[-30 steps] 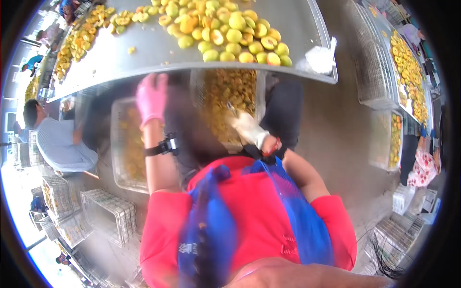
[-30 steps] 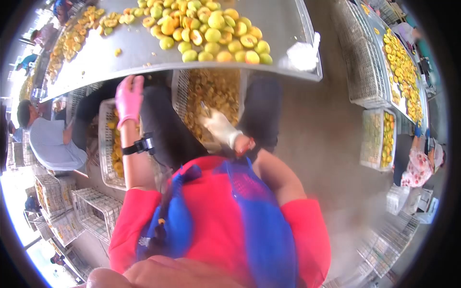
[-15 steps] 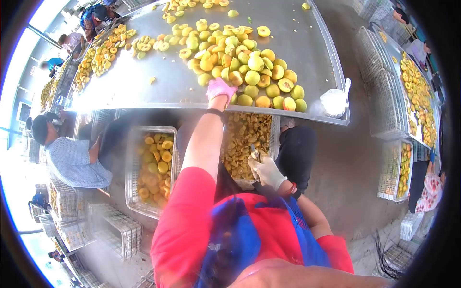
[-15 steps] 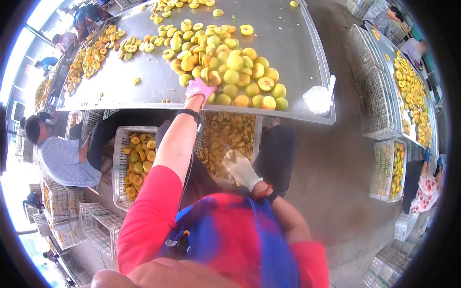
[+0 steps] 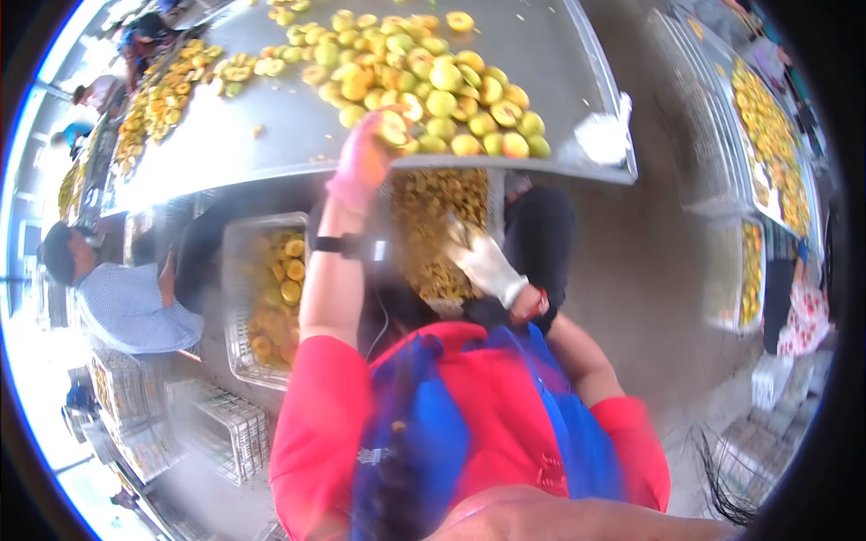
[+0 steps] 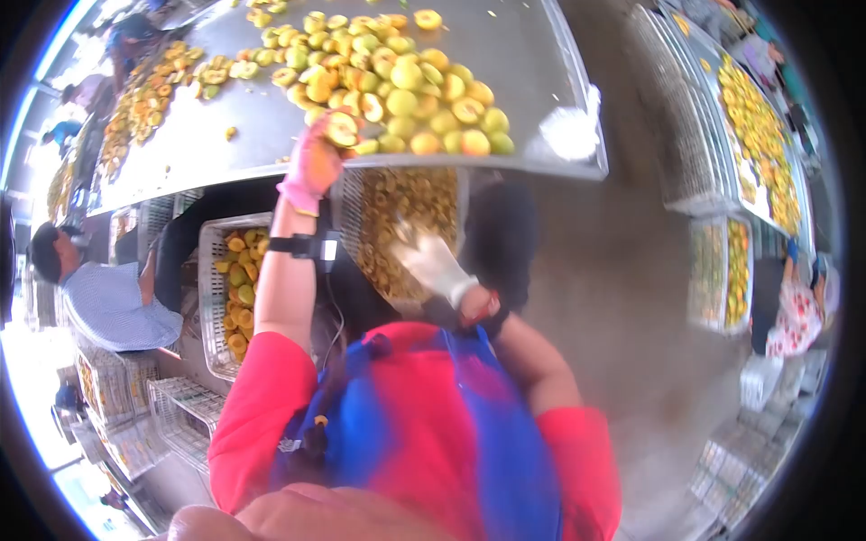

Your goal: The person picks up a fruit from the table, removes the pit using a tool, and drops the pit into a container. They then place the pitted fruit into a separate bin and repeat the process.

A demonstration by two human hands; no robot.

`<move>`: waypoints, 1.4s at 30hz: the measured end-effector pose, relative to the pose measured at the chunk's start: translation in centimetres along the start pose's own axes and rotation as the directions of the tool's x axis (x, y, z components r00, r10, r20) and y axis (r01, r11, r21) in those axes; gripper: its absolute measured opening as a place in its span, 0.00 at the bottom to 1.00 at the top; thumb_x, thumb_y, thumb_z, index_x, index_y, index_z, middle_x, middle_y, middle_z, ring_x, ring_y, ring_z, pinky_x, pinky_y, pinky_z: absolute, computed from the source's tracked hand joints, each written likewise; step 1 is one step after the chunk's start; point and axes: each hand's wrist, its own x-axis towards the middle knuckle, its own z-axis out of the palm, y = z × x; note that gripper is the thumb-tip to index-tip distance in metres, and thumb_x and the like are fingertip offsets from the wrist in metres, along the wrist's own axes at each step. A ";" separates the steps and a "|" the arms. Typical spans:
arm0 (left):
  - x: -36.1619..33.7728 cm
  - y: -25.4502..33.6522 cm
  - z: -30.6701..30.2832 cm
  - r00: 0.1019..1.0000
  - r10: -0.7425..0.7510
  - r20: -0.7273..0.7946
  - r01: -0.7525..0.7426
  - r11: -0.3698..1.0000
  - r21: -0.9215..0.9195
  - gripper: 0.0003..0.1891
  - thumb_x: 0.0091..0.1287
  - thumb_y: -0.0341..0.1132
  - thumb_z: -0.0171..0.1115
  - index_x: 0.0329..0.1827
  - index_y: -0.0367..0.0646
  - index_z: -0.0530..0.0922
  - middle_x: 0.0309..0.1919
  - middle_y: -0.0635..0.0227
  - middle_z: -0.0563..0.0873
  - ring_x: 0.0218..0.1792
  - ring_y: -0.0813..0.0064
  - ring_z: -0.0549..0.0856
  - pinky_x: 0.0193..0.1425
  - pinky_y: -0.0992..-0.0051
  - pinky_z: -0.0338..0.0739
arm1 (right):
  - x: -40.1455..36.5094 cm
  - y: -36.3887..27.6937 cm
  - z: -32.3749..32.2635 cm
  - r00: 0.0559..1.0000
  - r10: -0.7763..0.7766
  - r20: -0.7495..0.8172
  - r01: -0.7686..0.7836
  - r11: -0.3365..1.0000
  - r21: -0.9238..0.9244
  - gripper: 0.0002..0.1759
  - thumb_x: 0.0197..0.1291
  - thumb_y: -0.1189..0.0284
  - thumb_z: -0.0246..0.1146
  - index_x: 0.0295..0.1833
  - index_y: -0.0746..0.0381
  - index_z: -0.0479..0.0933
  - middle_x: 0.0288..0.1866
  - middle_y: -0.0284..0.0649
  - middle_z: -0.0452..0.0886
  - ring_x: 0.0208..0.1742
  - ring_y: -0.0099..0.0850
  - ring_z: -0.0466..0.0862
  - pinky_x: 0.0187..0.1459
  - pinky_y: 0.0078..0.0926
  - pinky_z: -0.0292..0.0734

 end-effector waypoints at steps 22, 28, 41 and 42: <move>-12.6 -2.4 11.1 0.946 0.295 -0.133 -0.271 0.947 0.174 0.18 0.80 0.42 0.45 0.60 0.38 0.75 0.48 0.60 0.85 0.45 0.71 0.85 0.51 0.73 0.80 | -1.7 -9.4 1.5 0.923 -0.367 -0.117 0.363 0.930 -0.053 0.10 0.67 0.76 0.60 0.52 0.64 0.75 0.40 0.44 0.82 0.41 0.36 0.83 0.45 0.32 0.76; -12.6 -4.2 10.2 0.888 0.452 -0.083 -0.426 0.878 0.219 0.16 0.81 0.41 0.46 0.59 0.40 0.75 0.47 0.59 0.85 0.41 0.72 0.83 0.51 0.73 0.79 | -2.1 -10.5 1.0 0.947 -0.318 0.050 0.306 0.938 0.164 0.06 0.67 0.74 0.58 0.45 0.66 0.76 0.33 0.54 0.82 0.34 0.52 0.83 0.36 0.39 0.77; -12.6 -5.7 9.0 0.816 0.574 0.069 -0.570 0.778 0.264 0.17 0.80 0.46 0.51 0.59 0.44 0.73 0.51 0.58 0.83 0.42 0.71 0.84 0.50 0.70 0.79 | -2.8 -11.6 -0.2 0.912 0.055 0.407 -0.258 0.848 0.462 0.11 0.71 0.75 0.55 0.56 0.55 0.72 0.25 0.25 0.70 0.16 0.15 0.66 0.17 0.17 0.59; -12.7 -5.6 8.9 0.817 0.571 0.080 -0.571 0.780 0.256 0.17 0.79 0.46 0.52 0.60 0.44 0.73 0.52 0.58 0.83 0.43 0.71 0.83 0.50 0.70 0.79 | -2.8 -11.9 -0.4 0.902 0.043 0.429 -0.257 0.853 0.455 0.09 0.71 0.74 0.56 0.55 0.55 0.73 0.25 0.25 0.70 0.17 0.15 0.68 0.18 0.17 0.61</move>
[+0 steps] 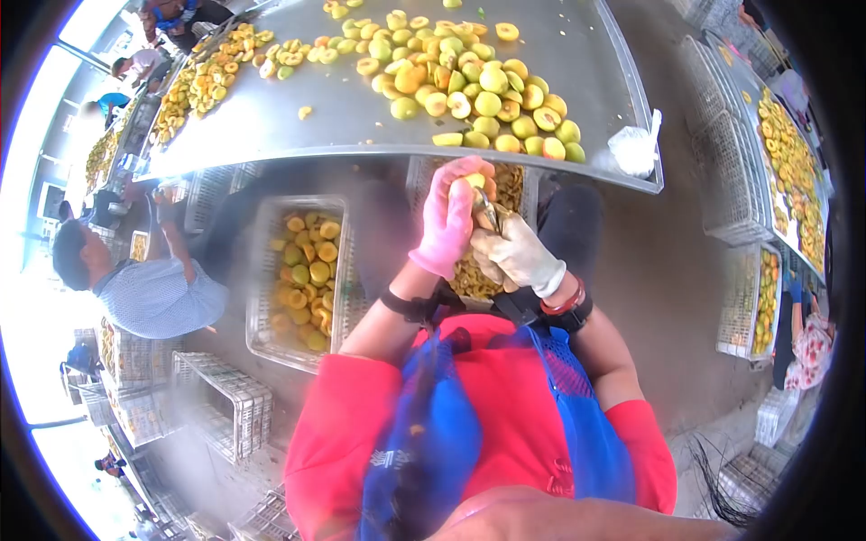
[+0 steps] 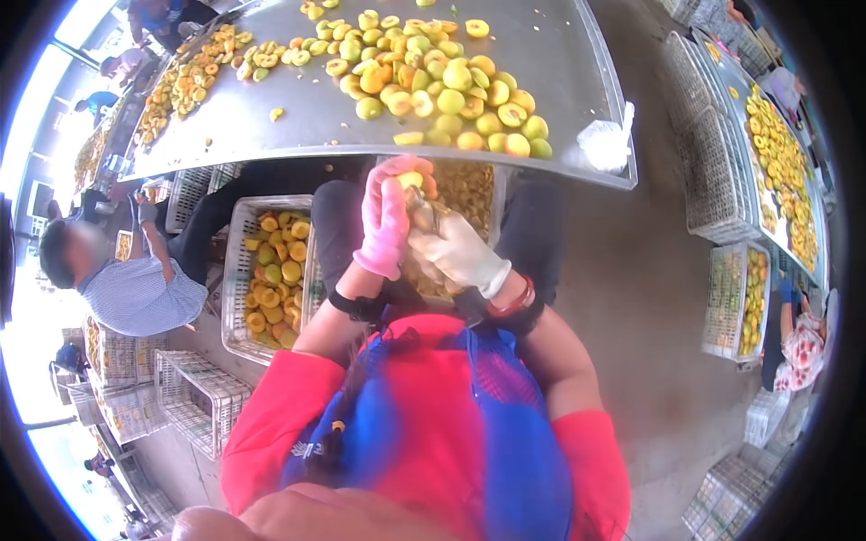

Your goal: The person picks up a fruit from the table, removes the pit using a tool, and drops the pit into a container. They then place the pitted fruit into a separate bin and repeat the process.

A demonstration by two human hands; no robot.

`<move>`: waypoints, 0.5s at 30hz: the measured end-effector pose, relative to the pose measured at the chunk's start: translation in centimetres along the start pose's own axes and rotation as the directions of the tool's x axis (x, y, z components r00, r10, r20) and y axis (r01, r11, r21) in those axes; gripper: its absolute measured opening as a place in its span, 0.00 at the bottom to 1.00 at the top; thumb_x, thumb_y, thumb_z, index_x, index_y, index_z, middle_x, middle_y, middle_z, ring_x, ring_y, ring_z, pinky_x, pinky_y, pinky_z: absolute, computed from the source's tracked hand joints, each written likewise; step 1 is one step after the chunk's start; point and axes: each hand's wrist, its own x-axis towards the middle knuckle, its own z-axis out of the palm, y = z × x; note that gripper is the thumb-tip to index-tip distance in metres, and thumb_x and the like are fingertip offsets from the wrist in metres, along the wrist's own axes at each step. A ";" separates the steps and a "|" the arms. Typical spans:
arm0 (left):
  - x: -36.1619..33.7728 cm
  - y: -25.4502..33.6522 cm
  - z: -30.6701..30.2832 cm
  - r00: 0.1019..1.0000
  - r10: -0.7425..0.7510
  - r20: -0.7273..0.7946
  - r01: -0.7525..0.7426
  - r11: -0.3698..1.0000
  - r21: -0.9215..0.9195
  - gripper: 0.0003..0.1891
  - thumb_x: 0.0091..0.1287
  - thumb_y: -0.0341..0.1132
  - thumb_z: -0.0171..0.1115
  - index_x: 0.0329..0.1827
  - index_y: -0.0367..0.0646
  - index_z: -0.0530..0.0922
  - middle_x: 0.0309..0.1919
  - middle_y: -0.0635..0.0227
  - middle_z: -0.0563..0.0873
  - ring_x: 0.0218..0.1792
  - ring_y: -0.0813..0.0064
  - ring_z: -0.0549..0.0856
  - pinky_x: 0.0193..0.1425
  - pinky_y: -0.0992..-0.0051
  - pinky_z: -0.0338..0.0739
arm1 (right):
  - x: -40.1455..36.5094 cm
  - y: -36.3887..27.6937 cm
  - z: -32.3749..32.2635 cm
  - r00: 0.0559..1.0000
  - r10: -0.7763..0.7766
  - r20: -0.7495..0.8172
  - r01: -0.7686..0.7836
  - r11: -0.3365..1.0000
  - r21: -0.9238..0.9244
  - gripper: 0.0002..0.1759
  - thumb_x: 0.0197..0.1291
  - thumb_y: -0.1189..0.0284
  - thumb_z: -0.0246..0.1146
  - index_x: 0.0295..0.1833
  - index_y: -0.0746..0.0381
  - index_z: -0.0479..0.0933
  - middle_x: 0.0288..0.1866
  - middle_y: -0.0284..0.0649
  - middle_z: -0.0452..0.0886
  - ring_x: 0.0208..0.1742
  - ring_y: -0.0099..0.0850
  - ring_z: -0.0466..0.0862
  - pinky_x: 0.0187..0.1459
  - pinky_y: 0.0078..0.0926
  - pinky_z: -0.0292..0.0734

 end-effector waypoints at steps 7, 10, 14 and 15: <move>-0.5 -0.5 -0.3 1.000 0.005 0.027 -0.006 0.999 0.036 0.17 0.79 0.45 0.53 0.61 0.43 0.72 0.55 0.59 0.82 0.45 0.72 0.83 0.53 0.69 0.78 | 0.1 1.0 -0.8 0.999 -0.050 -0.005 0.049 0.991 -0.128 0.05 0.71 0.71 0.56 0.46 0.58 0.77 0.25 0.28 0.73 0.20 0.17 0.72 0.22 0.19 0.65; -0.4 -0.3 -0.1 0.996 0.066 0.054 -0.071 0.993 0.093 0.16 0.79 0.43 0.52 0.60 0.43 0.72 0.56 0.60 0.81 0.46 0.72 0.82 0.54 0.69 0.78 | -0.2 0.6 -0.8 1.000 -0.015 0.009 0.016 0.997 -0.073 0.05 0.70 0.71 0.58 0.46 0.60 0.76 0.25 0.29 0.74 0.21 0.18 0.73 0.23 0.19 0.64; -0.5 -0.6 0.0 0.996 0.046 0.071 -0.048 0.999 0.024 0.17 0.79 0.45 0.53 0.61 0.43 0.71 0.57 0.60 0.80 0.46 0.72 0.82 0.54 0.69 0.79 | 1.5 3.3 -1.5 0.887 -0.462 -0.003 0.412 0.794 -0.447 0.04 0.69 0.72 0.57 0.45 0.60 0.76 0.25 0.29 0.74 0.21 0.18 0.73 0.23 0.19 0.64; -0.5 -0.7 0.0 0.996 0.046 0.071 -0.049 0.998 0.037 0.17 0.79 0.45 0.53 0.61 0.43 0.71 0.57 0.60 0.80 0.46 0.72 0.82 0.54 0.68 0.79 | 1.9 3.3 -1.2 0.831 -0.556 0.014 0.481 0.706 -0.519 0.04 0.69 0.73 0.57 0.46 0.60 0.76 0.25 0.30 0.74 0.21 0.20 0.73 0.23 0.20 0.65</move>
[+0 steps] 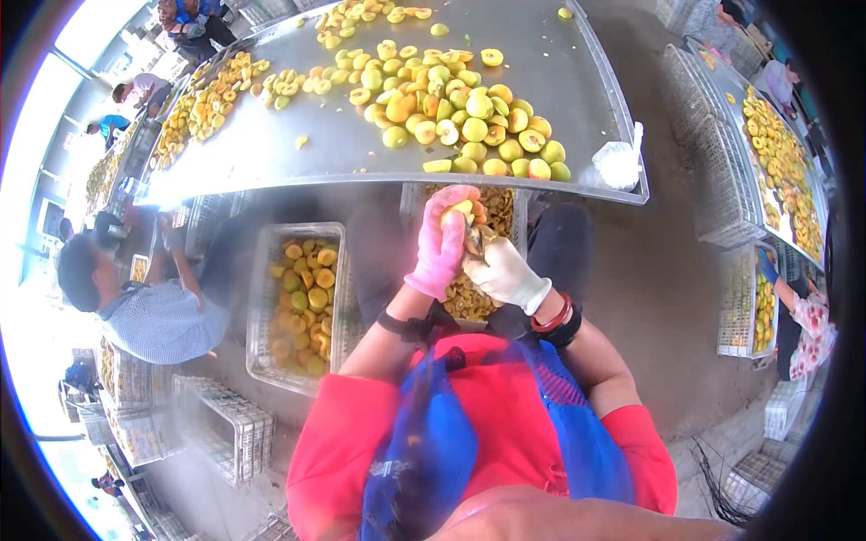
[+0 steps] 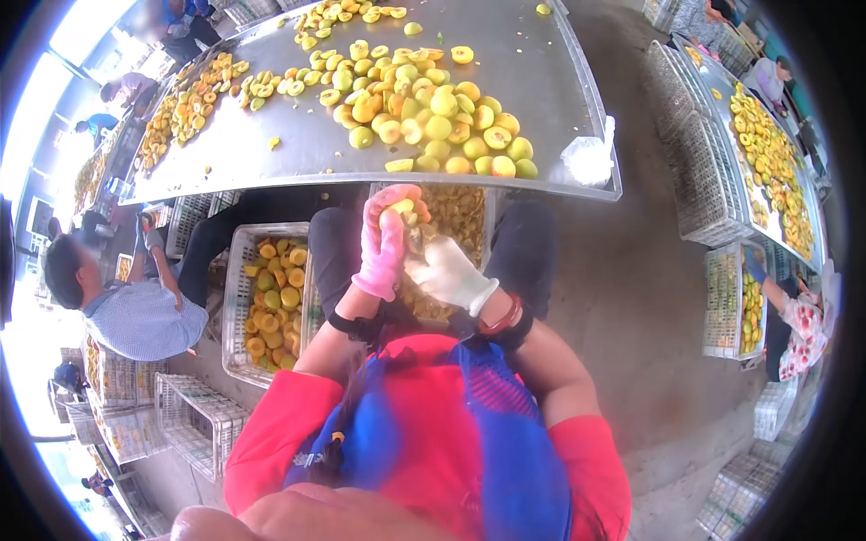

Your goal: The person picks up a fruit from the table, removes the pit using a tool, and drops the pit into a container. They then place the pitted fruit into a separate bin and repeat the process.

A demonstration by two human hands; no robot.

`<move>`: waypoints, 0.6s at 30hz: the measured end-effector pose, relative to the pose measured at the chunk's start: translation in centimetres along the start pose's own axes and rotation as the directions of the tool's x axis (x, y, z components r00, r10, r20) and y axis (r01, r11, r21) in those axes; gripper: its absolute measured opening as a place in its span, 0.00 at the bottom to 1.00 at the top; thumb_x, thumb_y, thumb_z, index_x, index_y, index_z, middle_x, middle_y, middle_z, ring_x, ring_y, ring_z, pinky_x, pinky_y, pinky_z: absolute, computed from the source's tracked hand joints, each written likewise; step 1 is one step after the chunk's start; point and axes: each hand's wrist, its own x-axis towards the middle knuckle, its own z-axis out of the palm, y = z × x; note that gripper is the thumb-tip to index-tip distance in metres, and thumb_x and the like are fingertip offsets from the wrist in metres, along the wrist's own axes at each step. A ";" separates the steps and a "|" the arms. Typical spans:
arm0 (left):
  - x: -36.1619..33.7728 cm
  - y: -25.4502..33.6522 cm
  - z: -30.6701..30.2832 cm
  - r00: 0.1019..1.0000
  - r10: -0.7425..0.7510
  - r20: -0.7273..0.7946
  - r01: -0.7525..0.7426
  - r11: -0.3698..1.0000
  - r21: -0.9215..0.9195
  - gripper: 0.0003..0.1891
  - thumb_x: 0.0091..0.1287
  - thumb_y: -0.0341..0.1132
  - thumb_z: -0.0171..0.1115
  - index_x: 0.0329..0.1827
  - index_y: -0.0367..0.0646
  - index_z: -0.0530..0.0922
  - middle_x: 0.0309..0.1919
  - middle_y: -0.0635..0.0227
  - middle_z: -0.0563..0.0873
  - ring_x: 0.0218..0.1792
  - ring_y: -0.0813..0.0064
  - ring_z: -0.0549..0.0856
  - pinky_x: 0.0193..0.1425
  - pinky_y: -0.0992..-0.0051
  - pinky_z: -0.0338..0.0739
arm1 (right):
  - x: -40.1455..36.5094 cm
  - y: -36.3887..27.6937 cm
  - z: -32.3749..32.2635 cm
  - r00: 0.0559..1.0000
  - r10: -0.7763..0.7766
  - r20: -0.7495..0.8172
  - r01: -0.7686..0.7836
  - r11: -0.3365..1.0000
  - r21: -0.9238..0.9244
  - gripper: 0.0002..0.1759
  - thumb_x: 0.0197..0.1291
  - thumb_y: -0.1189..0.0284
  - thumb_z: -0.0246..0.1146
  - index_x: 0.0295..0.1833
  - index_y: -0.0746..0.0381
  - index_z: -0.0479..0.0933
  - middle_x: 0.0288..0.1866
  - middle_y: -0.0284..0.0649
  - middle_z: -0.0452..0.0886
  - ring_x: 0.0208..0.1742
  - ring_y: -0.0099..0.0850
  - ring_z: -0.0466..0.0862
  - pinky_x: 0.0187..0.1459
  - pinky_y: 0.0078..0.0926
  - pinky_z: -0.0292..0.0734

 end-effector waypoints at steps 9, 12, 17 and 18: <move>-0.4 0.4 -0.2 0.999 -0.005 0.048 0.004 1.000 0.014 0.16 0.79 0.44 0.53 0.60 0.44 0.72 0.57 0.59 0.80 0.45 0.71 0.83 0.52 0.69 0.80 | -0.5 -2.3 -0.8 0.998 -0.001 0.067 0.016 0.974 -0.226 0.06 0.68 0.73 0.57 0.47 0.61 0.76 0.30 0.32 0.76 0.27 0.22 0.76 0.28 0.24 0.71; -0.8 1.0 -0.1 0.986 -0.166 0.001 0.166 0.982 -0.092 0.16 0.79 0.46 0.52 0.58 0.44 0.72 0.54 0.59 0.82 0.43 0.71 0.84 0.50 0.69 0.80 | -0.7 -3.6 -1.3 0.919 0.307 0.249 -0.344 0.931 0.120 0.04 0.68 0.74 0.58 0.47 0.57 0.75 0.29 0.27 0.72 0.28 0.17 0.72 0.29 0.18 0.66; -0.5 3.0 -0.6 0.934 -0.348 0.078 0.352 0.935 -0.052 0.30 0.76 0.59 0.50 0.56 0.36 0.75 0.46 0.57 0.85 0.41 0.70 0.86 0.47 0.69 0.82 | -1.1 -5.4 -1.2 0.766 0.393 0.508 -0.635 0.584 0.506 0.04 0.70 0.73 0.58 0.42 0.56 0.69 0.24 0.27 0.67 0.19 0.19 0.65 0.21 0.19 0.60; -0.7 2.9 -0.7 0.943 -0.321 0.092 0.325 0.945 -0.036 0.30 0.77 0.59 0.47 0.56 0.36 0.75 0.46 0.57 0.86 0.40 0.69 0.86 0.48 0.69 0.82 | -1.2 -5.3 -1.2 0.768 0.373 0.521 -0.633 0.561 0.533 0.04 0.69 0.74 0.59 0.43 0.55 0.69 0.26 0.26 0.67 0.22 0.18 0.66 0.22 0.18 0.61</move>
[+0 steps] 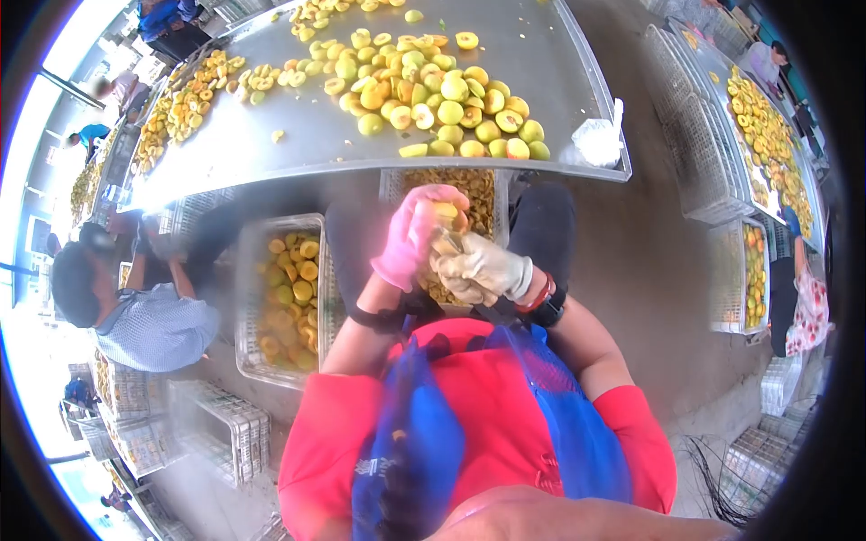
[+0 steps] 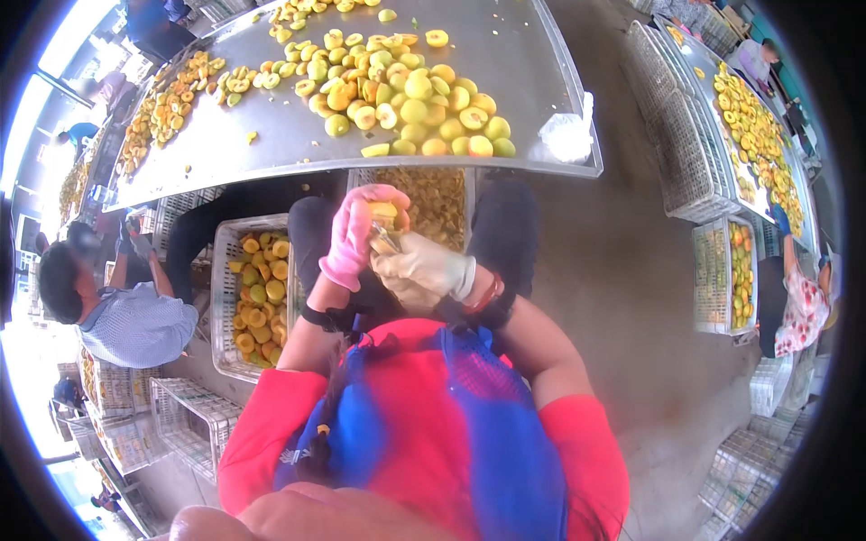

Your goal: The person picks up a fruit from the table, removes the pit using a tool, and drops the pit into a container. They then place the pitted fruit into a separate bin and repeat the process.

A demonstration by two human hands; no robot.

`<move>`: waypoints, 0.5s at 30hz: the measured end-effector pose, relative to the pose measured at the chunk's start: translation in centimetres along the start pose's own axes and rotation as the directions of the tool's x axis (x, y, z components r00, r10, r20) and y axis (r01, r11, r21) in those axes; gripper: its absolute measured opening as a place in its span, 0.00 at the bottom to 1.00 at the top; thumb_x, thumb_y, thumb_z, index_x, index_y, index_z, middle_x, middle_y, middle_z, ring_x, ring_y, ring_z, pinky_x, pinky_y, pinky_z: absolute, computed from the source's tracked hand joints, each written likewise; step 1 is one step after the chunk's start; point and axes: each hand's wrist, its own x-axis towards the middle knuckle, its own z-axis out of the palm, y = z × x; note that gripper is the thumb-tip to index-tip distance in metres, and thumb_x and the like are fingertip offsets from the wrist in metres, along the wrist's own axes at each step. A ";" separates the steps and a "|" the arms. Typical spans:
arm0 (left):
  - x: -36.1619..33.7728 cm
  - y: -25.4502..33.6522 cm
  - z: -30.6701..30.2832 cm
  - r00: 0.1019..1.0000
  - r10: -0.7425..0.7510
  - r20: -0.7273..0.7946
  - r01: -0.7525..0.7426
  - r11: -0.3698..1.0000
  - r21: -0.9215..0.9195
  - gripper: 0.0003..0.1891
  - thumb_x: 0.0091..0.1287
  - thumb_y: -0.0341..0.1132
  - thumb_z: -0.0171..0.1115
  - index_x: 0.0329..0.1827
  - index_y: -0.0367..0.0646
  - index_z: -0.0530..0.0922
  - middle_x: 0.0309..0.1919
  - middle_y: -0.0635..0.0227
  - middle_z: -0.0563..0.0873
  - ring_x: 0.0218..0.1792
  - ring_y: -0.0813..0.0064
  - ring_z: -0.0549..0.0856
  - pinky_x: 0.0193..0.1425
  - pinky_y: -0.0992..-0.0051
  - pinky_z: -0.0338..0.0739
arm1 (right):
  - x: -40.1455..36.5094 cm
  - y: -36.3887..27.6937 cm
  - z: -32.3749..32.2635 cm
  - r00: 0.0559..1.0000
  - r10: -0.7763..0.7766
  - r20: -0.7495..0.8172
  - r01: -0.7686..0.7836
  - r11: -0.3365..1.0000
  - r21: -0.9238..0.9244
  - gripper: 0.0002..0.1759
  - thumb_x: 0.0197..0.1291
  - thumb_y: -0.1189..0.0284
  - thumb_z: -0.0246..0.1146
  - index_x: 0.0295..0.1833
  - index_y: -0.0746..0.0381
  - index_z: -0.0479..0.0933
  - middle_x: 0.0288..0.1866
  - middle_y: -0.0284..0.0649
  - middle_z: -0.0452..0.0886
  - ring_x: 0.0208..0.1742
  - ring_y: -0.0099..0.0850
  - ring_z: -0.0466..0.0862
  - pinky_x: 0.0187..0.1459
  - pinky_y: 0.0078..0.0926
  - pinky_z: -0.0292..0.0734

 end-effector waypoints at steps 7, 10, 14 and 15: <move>0.7 0.2 -1.4 0.948 -0.012 -0.318 -0.018 0.996 -0.089 0.33 0.75 0.64 0.49 0.56 0.37 0.75 0.44 0.57 0.86 0.38 0.66 0.87 0.44 0.67 0.83 | 0.2 1.7 -0.8 1.000 0.013 -0.005 -0.012 0.998 0.068 0.09 0.67 0.76 0.59 0.41 0.51 0.66 0.27 0.22 0.63 0.21 0.13 0.62 0.19 0.14 0.56; 0.4 0.7 -5.6 0.869 0.028 -0.495 -0.044 0.999 -0.020 0.38 0.72 0.68 0.48 0.59 0.37 0.75 0.44 0.57 0.87 0.38 0.64 0.87 0.43 0.66 0.84 | 1.1 3.4 -2.4 0.992 0.016 -0.122 -0.022 0.999 -0.042 0.09 0.68 0.74 0.59 0.39 0.52 0.65 0.24 0.23 0.65 0.18 0.14 0.63 0.18 0.17 0.58; -2.2 3.4 -11.4 0.655 0.170 -0.736 0.113 0.941 0.318 0.23 0.81 0.48 0.43 0.55 0.34 0.77 0.43 0.55 0.87 0.38 0.65 0.87 0.45 0.66 0.86 | 1.4 4.3 -4.1 0.953 -0.013 -0.302 -0.113 0.912 -0.395 0.08 0.67 0.71 0.60 0.37 0.56 0.68 0.23 0.27 0.69 0.19 0.19 0.69 0.21 0.23 0.64; -3.6 3.1 -15.0 0.611 0.282 -0.740 0.281 0.796 0.536 0.24 0.81 0.49 0.44 0.58 0.36 0.78 0.48 0.54 0.86 0.46 0.61 0.87 0.53 0.65 0.84 | 1.3 4.2 -3.6 0.941 -0.050 -0.336 -0.119 0.878 -0.464 0.09 0.66 0.70 0.60 0.35 0.57 0.68 0.23 0.28 0.69 0.20 0.19 0.70 0.21 0.25 0.64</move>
